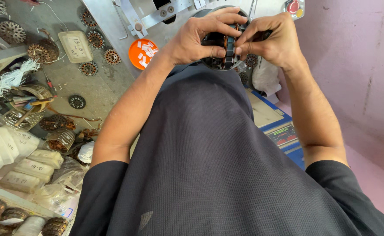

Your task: The person assembles a motor stator by placing small plastic components and wires into its slots and adjusting them with a screwdriver at a workbench.

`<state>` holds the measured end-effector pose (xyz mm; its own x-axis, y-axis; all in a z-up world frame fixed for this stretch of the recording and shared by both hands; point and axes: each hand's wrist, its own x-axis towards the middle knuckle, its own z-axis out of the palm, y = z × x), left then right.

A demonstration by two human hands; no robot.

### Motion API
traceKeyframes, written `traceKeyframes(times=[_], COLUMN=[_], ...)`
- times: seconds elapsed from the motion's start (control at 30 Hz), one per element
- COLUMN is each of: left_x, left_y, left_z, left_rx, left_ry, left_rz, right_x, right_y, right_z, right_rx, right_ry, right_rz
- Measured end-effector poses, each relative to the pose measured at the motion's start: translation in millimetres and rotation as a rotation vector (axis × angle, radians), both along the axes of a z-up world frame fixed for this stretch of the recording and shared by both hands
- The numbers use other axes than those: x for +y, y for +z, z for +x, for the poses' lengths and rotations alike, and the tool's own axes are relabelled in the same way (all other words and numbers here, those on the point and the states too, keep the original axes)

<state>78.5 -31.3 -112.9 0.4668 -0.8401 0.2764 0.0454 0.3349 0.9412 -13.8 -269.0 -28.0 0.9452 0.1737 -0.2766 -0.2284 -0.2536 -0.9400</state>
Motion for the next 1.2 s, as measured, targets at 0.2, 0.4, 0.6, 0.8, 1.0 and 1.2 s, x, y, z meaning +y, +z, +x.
traceKeyframes(times=[0.2,0.4,0.6,0.8,1.0,1.2], left_x=[-1.1,-1.4,-2.6,0.9,-12.0,-19.6], left_y=[-2.8,5.0,11.1,16.9,23.1,19.7], left_z=[-0.1,-5.1,-14.0,-5.5,-32.1,-45.5], left_rx=[0.022,-0.059,-0.058,-0.207,-0.447,-0.531], left_ry=[-0.01,0.073,0.141,0.096,0.187,0.328], left_rz=[0.023,0.062,0.079,0.067,0.337,0.213], right_x=[8.0,12.0,14.1,-14.1,0.7,36.4], right_y=[3.0,8.4,-11.2,-29.8,-32.1,-17.8], right_z=[2.1,-3.9,-40.8,-73.3,-85.5,-97.6], right_rx=[0.054,0.075,0.121,0.095,0.081,-0.035], right_ry=[-0.049,-0.119,-0.533,-0.962,-1.267,-1.188], right_rz=[-0.058,-0.119,0.352,0.855,0.993,0.789])
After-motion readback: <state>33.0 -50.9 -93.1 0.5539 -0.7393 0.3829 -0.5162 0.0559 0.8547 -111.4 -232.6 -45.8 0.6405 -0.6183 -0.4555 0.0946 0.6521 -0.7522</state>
